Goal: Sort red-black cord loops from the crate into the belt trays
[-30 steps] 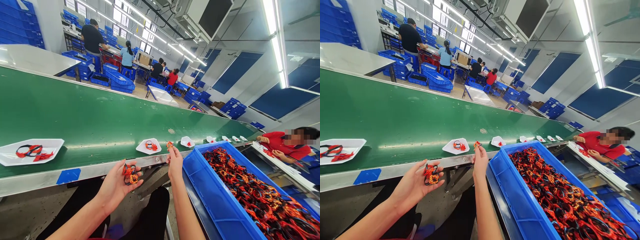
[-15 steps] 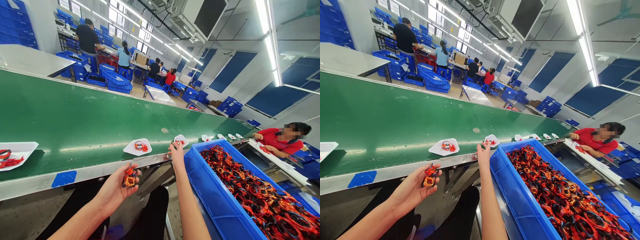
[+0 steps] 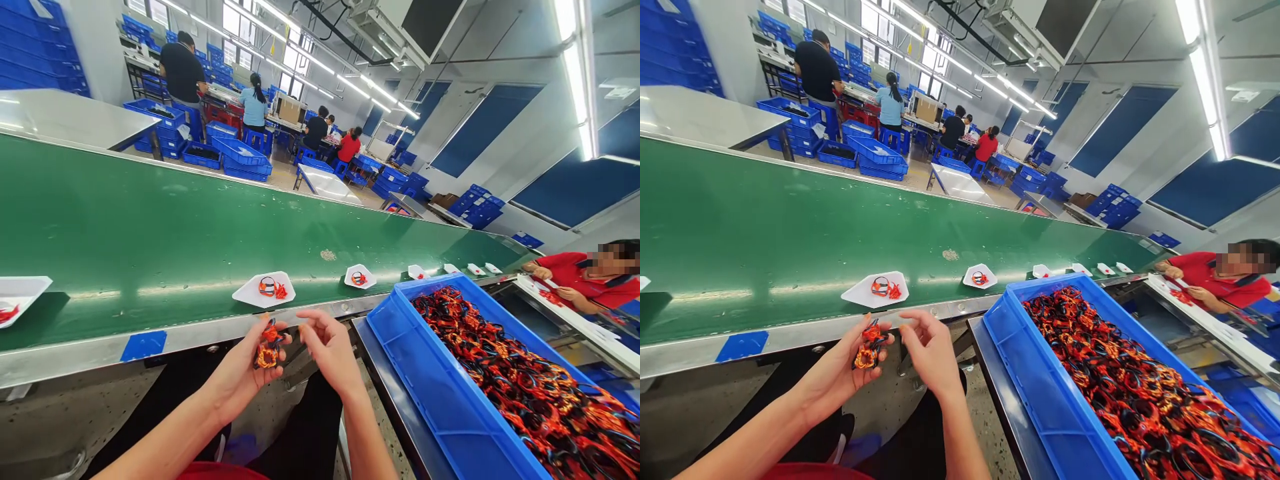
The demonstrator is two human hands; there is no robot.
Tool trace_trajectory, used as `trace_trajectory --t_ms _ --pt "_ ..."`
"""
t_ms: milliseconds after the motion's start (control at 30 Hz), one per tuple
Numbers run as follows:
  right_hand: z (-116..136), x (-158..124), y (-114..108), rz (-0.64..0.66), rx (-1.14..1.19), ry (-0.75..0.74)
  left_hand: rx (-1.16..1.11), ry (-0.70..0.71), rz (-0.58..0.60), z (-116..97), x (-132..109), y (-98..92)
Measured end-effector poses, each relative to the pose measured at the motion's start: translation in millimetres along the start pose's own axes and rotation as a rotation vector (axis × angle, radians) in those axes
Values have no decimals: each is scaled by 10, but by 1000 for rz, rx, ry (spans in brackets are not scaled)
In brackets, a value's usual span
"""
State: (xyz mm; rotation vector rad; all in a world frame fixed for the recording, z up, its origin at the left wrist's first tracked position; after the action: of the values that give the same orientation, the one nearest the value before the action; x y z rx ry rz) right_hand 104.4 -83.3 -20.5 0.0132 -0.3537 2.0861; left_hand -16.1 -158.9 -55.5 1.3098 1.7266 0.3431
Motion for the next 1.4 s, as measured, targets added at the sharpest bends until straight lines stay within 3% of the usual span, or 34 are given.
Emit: trace_trajectory --t_ms 233,333,533,867,1200,1400 --pt "50 -108 250 139 -168 -14 50 41 -34 39 14 -63" --pt "-80 -115 242 138 48 88 60 11 21 53 -4 -35" --pt "-363 -202 256 44 748 378 62 -42 149 109 -14 15" --pt "-491 -271 369 27 1161 543 -98 -152 174 179 58 -39" --pt "-301 -327 362 38 1265 543 -316 -266 279 161 123 -49" --pt "-296 -333 371 28 1184 508 -181 -139 216 150 112 -47"
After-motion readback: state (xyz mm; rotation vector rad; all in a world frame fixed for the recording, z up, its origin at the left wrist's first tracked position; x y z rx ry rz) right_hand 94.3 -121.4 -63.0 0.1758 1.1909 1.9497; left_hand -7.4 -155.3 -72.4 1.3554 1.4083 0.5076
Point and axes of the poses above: each hand's wrist, its own x-axis towards the middle knuckle, its own y-axis out of the palm, z = x × y, the point moved 4 cm from there along x, towards the middle knuckle, and after that the axes turned 2 degrees about -y, right-handed, at the moved point
